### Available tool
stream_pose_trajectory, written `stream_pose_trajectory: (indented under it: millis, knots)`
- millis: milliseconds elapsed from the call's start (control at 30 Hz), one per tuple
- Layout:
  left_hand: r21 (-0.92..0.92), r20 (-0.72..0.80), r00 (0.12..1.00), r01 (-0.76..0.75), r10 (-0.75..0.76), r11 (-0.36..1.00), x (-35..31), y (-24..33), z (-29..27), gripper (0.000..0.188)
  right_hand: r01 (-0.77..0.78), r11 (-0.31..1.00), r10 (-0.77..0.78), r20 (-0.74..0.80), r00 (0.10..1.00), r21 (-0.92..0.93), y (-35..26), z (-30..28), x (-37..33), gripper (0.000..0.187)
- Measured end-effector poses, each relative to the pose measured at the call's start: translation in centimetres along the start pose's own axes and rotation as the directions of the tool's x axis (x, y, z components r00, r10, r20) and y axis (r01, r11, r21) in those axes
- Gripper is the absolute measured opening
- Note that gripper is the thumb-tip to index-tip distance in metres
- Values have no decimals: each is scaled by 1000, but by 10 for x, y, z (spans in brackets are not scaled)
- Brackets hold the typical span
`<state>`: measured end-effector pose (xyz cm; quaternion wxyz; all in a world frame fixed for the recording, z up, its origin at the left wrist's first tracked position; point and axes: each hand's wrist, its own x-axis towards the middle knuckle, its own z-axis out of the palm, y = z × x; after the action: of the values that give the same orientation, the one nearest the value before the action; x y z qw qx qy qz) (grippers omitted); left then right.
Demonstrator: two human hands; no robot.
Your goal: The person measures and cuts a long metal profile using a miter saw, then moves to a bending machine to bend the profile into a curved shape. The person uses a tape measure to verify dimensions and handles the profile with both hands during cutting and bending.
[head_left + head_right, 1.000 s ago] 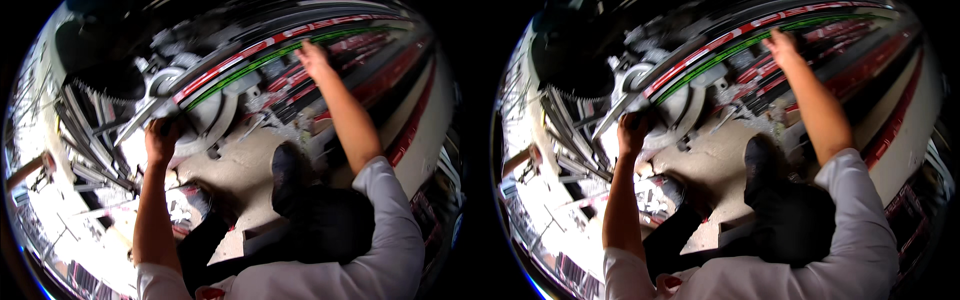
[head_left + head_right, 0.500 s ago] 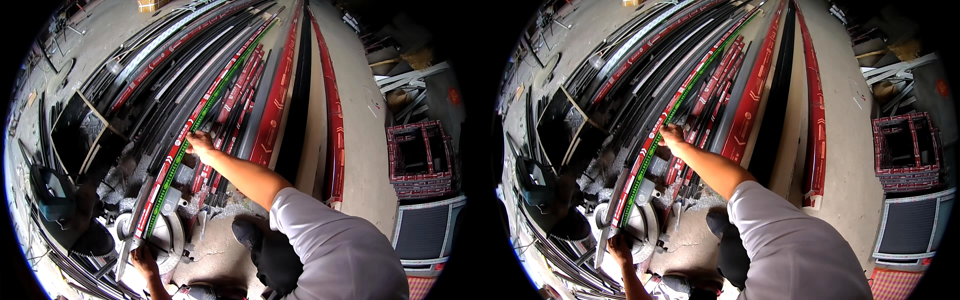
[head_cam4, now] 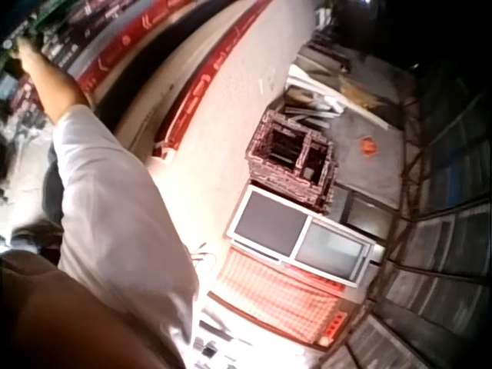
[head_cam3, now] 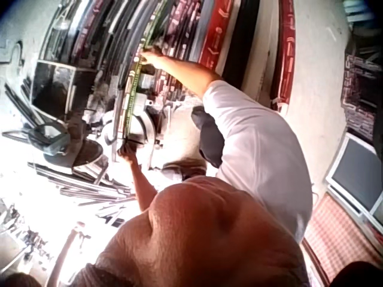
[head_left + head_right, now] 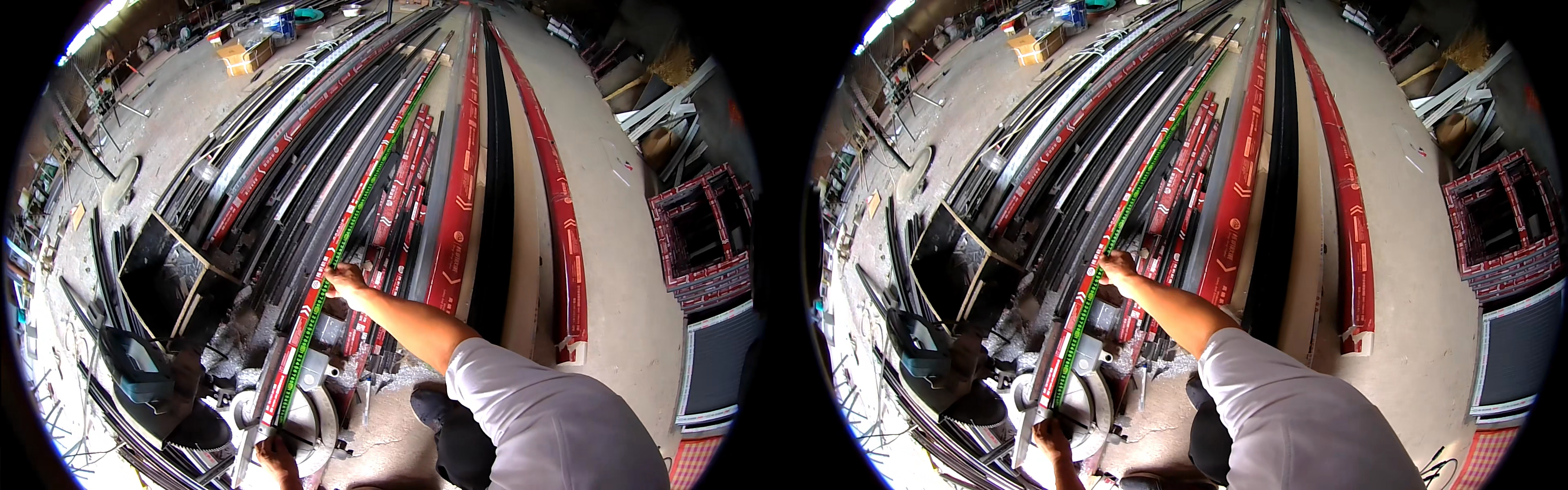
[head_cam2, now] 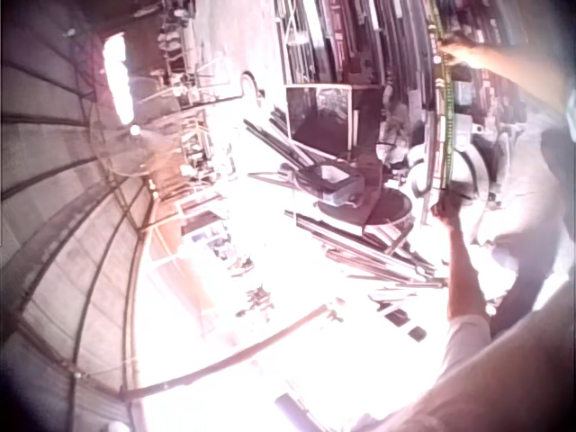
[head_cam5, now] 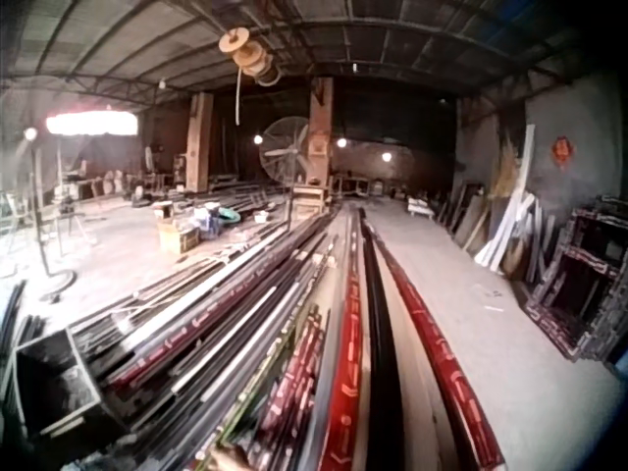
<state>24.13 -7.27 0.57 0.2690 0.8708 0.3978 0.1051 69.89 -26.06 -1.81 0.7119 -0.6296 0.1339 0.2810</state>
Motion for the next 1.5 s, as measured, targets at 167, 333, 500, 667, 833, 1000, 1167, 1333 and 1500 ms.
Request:
stream_pose_trajectory:
  millis: [167,333,500,667,833,1000,1167,1333,1500]
  knots:
    - [-3,-4,998,-55,55,998,3,-9,2,18,3,1000,-3,-15,1000,-21,-1,-1,3,23]
    - [5,-7,998,-58,58,998,3,-18,8,21,44,999,-44,-16,999,0,1,-3,2,22]
    - [28,-10,998,-68,69,997,3,-25,7,22,41,999,-41,33,999,-6,-11,1,-11,15]
    - [-10,-44,995,-95,94,995,2,-21,9,19,36,999,-36,30,999,-1,-13,-2,-11,17]
    - [-9,-22,996,-83,83,996,1,-22,8,16,35,999,-35,21,999,-10,-7,-3,-6,26]
    - [-49,-12,998,-55,55,997,2,-12,9,20,7,1000,-8,17,1000,26,0,-12,4,49]
    - [-55,-40,996,-79,77,995,-2,-18,4,17,-38,999,37,-34,999,-25,-11,-3,-18,45]
    - [16,7,998,-66,66,998,2,-3,4,20,-65,997,63,-33,997,-47,-13,-21,-19,29]
    - [36,57,995,-87,85,996,-2,1,-2,18,-73,992,65,-77,995,-100,-14,-20,-22,27]
